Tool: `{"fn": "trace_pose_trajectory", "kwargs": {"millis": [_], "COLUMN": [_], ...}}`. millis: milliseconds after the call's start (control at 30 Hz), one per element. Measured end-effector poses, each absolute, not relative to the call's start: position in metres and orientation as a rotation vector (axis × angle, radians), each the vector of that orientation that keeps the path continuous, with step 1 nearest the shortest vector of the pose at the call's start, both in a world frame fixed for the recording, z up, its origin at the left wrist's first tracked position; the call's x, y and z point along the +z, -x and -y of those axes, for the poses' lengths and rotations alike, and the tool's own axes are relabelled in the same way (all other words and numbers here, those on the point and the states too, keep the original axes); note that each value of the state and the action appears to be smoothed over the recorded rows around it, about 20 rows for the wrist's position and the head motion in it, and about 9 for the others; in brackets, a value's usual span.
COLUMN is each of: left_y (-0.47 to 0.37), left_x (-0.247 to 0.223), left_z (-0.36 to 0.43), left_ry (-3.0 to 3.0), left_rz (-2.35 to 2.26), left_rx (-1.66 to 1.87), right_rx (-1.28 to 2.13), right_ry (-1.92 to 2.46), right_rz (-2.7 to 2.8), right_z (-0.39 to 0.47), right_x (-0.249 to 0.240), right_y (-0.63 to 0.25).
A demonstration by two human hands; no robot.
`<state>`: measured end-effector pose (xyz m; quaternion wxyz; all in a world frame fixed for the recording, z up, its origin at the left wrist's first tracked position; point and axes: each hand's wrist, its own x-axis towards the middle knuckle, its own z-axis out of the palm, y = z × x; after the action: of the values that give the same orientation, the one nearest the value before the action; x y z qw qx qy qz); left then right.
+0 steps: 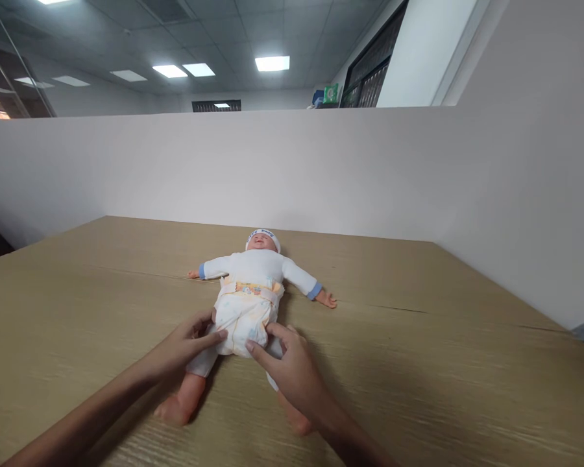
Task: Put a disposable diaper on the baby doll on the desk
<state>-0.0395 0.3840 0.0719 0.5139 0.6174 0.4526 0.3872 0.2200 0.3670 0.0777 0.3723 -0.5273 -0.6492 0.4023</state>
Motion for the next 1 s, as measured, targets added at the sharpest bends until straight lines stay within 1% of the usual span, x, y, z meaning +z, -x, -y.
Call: {"fn": "trace_pose_trajectory", "kwargs": {"millis": [267,400,467,533,700,900,1000], "left_y": [0.039,0.043,0.048,0.054,0.06,0.052,0.049], "left_x": [0.072,0.081,0.083,0.083,0.078,0.083,0.082], "left_z": [-0.385,-0.381,-0.38,-0.379,-0.379,-0.372,-0.372], "left_ry": [-1.023,-0.934,-0.957,-0.999,-1.09,-1.357,-1.406], "left_rz": [-1.001,-1.087,-1.128,-1.157,-1.193,-1.271,-1.24], "left_rx": [1.057,1.072,1.041,0.984,0.935,0.906,0.9], "right_rx": [0.977,1.242,1.373,1.431,1.416,1.428,1.42], "right_ry": [1.331,1.206,1.135,1.09,1.072,1.062,1.088], "right_rz": [1.718,1.553,1.467,1.416,1.396,1.427,1.438], "right_z": [-0.365,-0.369,-0.37,-0.369,-0.367,-0.366,-0.366], "right_x": [0.084,0.081,0.081,0.081,0.08,0.085,0.088], "right_y": [-0.22,-0.218,-0.216,-0.214,-0.212,-0.213,-0.213]}}
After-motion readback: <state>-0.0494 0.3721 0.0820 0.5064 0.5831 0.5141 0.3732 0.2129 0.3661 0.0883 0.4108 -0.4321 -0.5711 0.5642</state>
